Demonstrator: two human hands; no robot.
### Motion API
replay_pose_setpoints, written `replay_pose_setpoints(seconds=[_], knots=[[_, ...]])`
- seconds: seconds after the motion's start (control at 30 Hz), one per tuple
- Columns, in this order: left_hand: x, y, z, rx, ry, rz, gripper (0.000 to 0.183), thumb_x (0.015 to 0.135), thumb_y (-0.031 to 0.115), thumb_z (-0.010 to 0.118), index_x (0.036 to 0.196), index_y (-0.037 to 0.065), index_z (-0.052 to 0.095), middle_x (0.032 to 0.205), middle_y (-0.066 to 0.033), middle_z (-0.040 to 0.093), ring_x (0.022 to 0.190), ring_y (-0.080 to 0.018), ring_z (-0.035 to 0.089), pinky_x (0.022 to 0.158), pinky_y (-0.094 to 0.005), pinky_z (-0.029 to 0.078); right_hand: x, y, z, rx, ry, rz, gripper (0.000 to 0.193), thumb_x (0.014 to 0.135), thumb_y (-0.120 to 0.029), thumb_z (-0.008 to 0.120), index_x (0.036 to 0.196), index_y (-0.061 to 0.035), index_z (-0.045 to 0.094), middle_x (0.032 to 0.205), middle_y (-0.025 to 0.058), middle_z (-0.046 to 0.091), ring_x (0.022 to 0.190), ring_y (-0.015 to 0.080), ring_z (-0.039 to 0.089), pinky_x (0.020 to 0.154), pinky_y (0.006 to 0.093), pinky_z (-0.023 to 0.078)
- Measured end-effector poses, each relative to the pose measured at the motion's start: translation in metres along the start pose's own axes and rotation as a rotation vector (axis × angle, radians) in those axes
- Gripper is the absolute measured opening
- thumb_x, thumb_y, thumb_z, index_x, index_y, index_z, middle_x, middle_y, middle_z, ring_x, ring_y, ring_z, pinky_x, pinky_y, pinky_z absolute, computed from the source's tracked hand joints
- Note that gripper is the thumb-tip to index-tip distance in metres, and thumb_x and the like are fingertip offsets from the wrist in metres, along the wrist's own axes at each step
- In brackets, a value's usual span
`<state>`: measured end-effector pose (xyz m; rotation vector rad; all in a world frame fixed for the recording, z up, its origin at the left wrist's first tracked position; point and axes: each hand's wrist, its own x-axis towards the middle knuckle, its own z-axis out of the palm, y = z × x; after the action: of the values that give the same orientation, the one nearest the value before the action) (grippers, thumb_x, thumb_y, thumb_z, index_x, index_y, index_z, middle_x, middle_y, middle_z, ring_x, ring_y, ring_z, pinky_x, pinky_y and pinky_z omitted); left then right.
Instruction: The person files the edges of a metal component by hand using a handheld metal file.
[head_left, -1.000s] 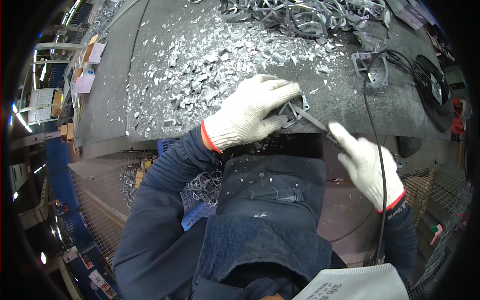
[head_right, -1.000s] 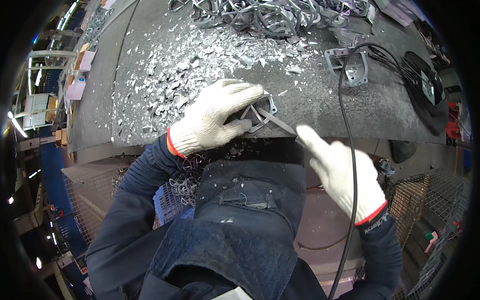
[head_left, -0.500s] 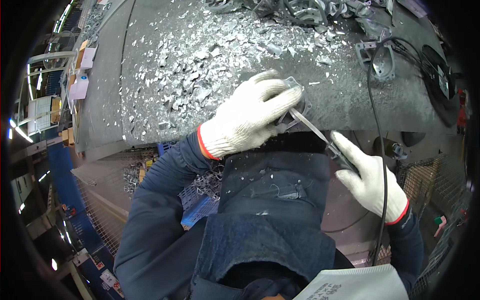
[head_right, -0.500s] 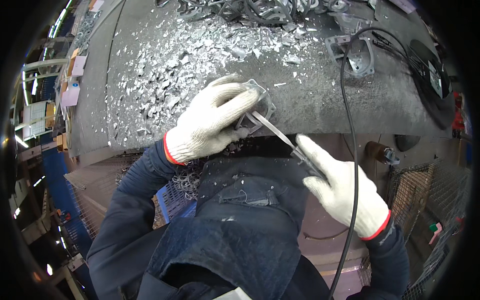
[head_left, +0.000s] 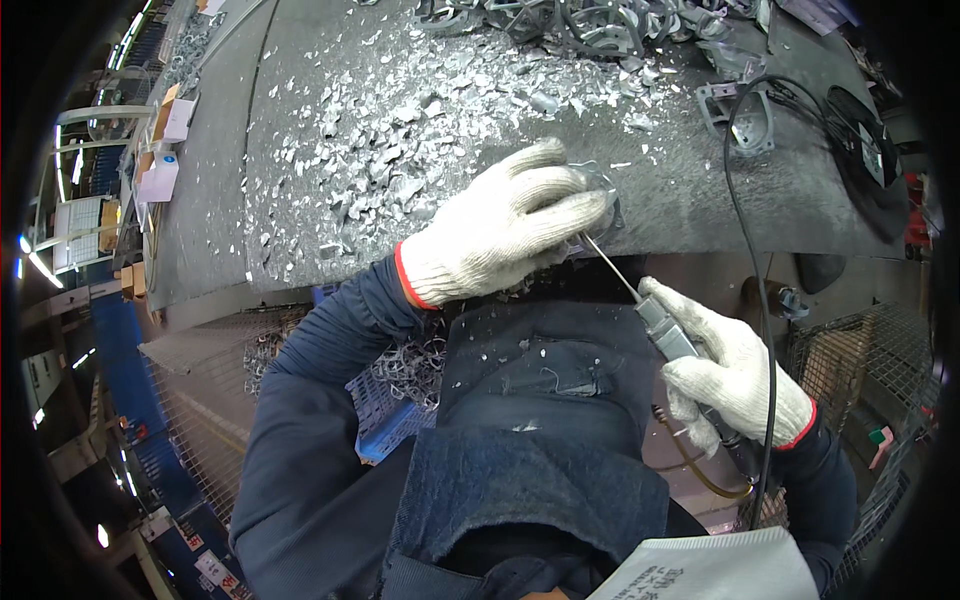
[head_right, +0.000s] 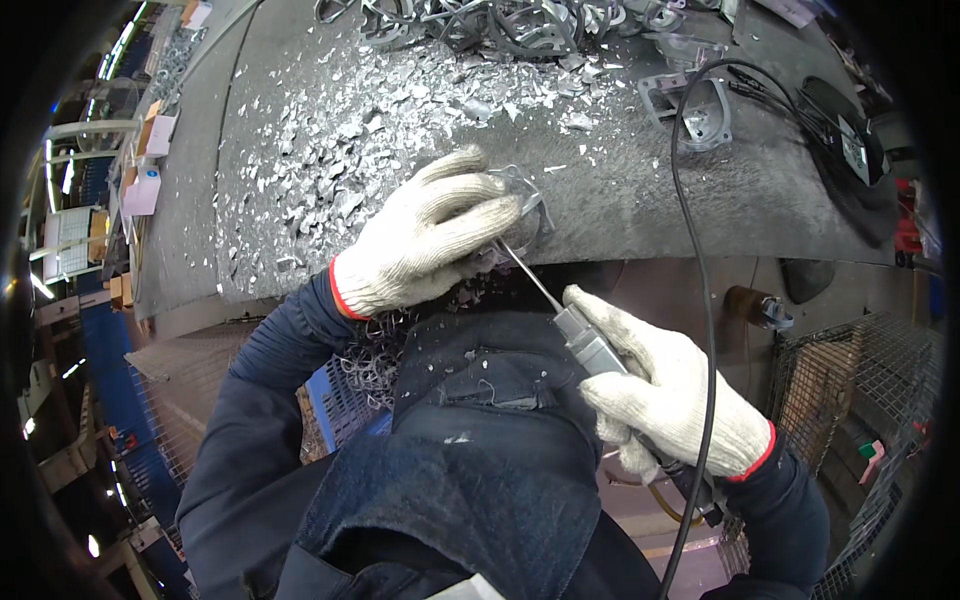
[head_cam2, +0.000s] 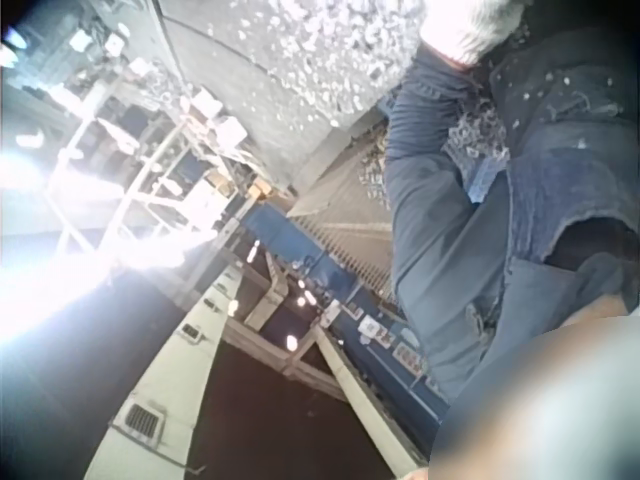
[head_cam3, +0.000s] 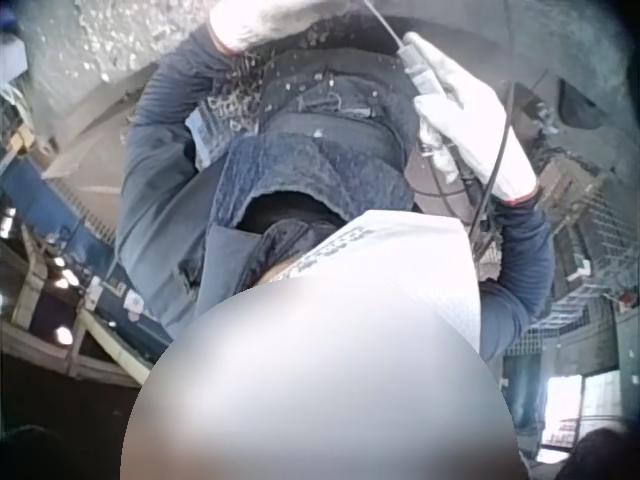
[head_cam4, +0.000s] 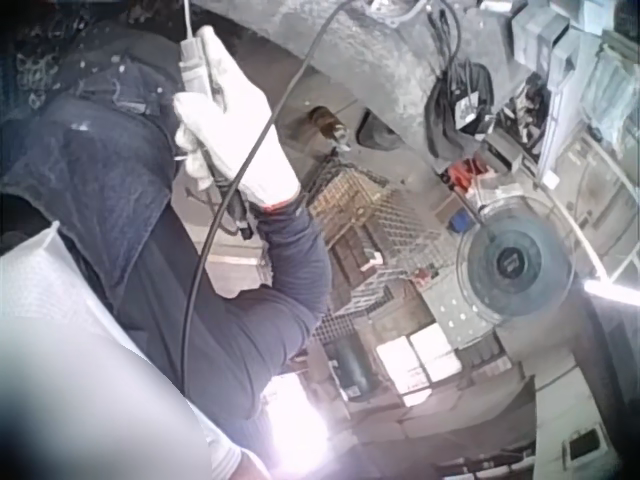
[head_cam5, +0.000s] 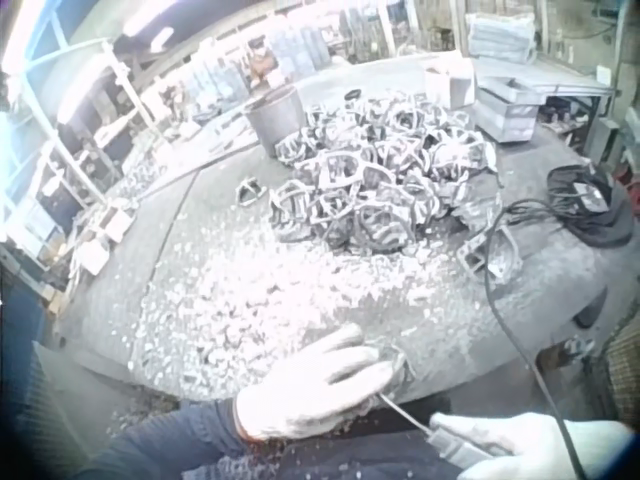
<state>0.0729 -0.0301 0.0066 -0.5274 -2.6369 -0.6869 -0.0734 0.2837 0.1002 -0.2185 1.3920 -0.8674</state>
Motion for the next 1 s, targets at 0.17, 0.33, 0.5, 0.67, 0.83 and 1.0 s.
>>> replay_pose_setpoints(seconds=[0.17, 0.33, 0.5, 0.67, 0.83, 1.0], knots=[[0.005, 0.0, 0.001, -0.02, 0.016, -0.052, 0.089, 0.073, 0.006, 0.101, 0.157, 0.01, 0.072, 0.144, -0.0204, 0.073, 0.137, -0.0475, 0.071, 0.118, -0.0579, 0.061, -0.011, -0.011, 0.007, -0.346, 0.115, -0.196, 0.087, 0.102, -0.002, 0.066, 0.185, -0.0038, 0.041, 0.089, 0.0094, 0.077, 0.066, 0.0126, 0.071, 0.063, 0.032, 0.061], [0.008, 0.0, 0.005, -0.097, 0.013, -0.143, 0.087, 0.075, 0.002, 0.1, 0.157, 0.01, 0.071, 0.145, -0.0224, 0.072, 0.136, -0.0472, 0.071, 0.111, -0.0523, 0.063, -0.013, -0.035, 0.0, -0.433, 0.195, -0.131, 0.083, 0.102, -0.004, 0.066, 0.183, -0.0037, 0.045, 0.089, 0.006, 0.074, 0.066, 0.0111, 0.07, 0.061, 0.0311, 0.061], [0.003, -0.002, 0.006, -0.137, 0.017, -0.195, 0.092, 0.072, -0.001, 0.101, 0.16, 0.012, 0.074, 0.154, -0.0212, 0.071, 0.146, -0.0457, 0.068, 0.12, -0.0528, 0.06, -0.011, -0.054, -0.001, -0.336, 0.234, -0.009, 0.082, 0.104, -0.006, 0.065, 0.184, -0.0065, 0.045, 0.086, 0.0021, 0.069, 0.064, 0.0092, 0.067, 0.057, 0.0299, 0.058], [0.001, -0.006, 0.007, -0.144, 0.001, -0.168, 0.093, 0.071, 0.0, 0.102, 0.16, 0.012, 0.074, 0.154, -0.0213, 0.071, 0.147, -0.0465, 0.067, 0.122, -0.0547, 0.059, -0.009, -0.055, -0.006, -0.305, 0.239, 0.025, 0.083, 0.105, -0.007, 0.065, 0.185, -0.0103, 0.043, 0.082, 0.0013, 0.067, 0.061, 0.0094, 0.066, 0.055, 0.0296, 0.057], [0.0, -0.009, 0.008, -0.141, 0.016, -0.136, 0.094, 0.07, -0.001, 0.102, 0.16, 0.013, 0.074, 0.156, -0.0211, 0.071, 0.147, -0.0474, 0.067, 0.125, -0.0563, 0.058, -0.009, -0.047, -0.006, -0.601, 0.28, -0.08, 0.083, 0.106, -0.007, 0.064, 0.185, -0.0109, 0.044, 0.081, 0.0015, 0.067, 0.061, 0.0098, 0.066, 0.055, 0.0293, 0.057], [-0.003, -0.011, 0.012, -0.13, 0.044, -0.101, 0.09, 0.073, 0.004, 0.102, 0.158, 0.015, 0.073, 0.151, -0.0188, 0.072, 0.144, -0.0458, 0.067, 0.121, -0.0547, 0.059, -0.017, -0.041, -0.001, -0.335, 0.185, -0.041, 0.082, 0.106, -0.009, 0.066, 0.184, -0.0055, 0.043, 0.082, 0.0039, 0.071, 0.062, 0.0104, 0.068, 0.056, 0.0293, 0.057]])
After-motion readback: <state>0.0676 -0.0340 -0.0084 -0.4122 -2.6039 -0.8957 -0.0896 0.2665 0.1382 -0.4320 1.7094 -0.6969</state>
